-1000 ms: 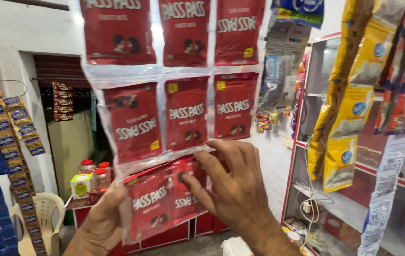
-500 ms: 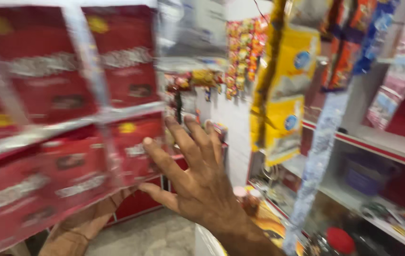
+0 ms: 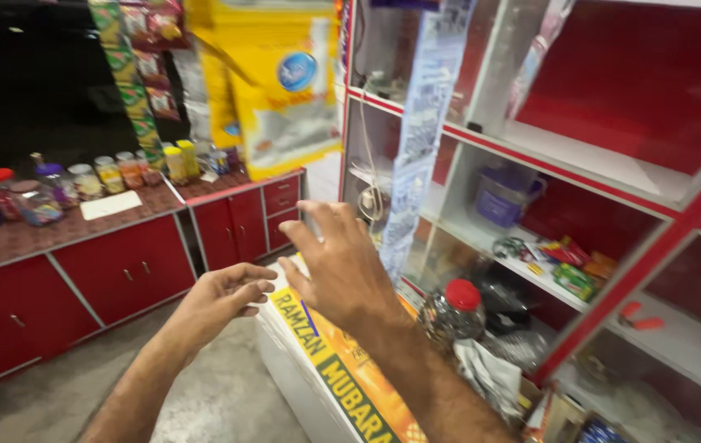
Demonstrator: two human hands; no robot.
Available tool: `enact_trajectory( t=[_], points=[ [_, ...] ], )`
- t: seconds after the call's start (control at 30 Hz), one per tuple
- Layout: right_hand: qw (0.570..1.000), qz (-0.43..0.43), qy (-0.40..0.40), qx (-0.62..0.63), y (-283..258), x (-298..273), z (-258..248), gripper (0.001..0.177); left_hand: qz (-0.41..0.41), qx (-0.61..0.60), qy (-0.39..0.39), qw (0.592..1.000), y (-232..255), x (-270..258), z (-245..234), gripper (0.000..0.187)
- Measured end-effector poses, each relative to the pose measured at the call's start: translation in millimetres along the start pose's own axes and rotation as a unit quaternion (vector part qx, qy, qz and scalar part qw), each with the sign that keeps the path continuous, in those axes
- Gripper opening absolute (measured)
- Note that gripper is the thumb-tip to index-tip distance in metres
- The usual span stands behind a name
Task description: The person organizes snack packets on a display rack and then refills a clear plastic jar with individually wrapped candies. The person hangs a display sheet of red snack packets on a metal rod and then pours orange candies from a larger container into a smaller jar.
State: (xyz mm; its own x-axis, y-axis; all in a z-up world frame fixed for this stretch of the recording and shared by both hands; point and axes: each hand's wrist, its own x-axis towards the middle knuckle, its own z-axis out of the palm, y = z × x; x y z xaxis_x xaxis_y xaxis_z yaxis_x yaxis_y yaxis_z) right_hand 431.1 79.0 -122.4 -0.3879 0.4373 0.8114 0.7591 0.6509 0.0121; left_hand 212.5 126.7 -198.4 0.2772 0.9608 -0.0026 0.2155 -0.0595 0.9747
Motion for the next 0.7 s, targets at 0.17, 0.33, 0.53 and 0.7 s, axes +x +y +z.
enact_trajectory(
  t=[0.17,0.33,0.53,0.7],
  points=[
    [0.997,0.055,-0.058,0.005,28,-26,-11,0.037,0.051,-0.003,-0.050,0.997,-28,31,41,0.035],
    [0.991,0.100,-0.088,-0.020,45,-49,-15,0.045,0.039,-0.020,-0.068,0.997,-44,49,63,0.035],
    [0.985,0.118,-0.115,-0.061,60,-73,-13,0.045,0.020,-0.013,-0.097,0.995,-61,62,78,0.034],
    [0.975,0.163,-0.129,-0.078,54,-75,-10,0.054,0.058,0.057,-0.114,0.990,-65,71,80,0.032]
  ],
)
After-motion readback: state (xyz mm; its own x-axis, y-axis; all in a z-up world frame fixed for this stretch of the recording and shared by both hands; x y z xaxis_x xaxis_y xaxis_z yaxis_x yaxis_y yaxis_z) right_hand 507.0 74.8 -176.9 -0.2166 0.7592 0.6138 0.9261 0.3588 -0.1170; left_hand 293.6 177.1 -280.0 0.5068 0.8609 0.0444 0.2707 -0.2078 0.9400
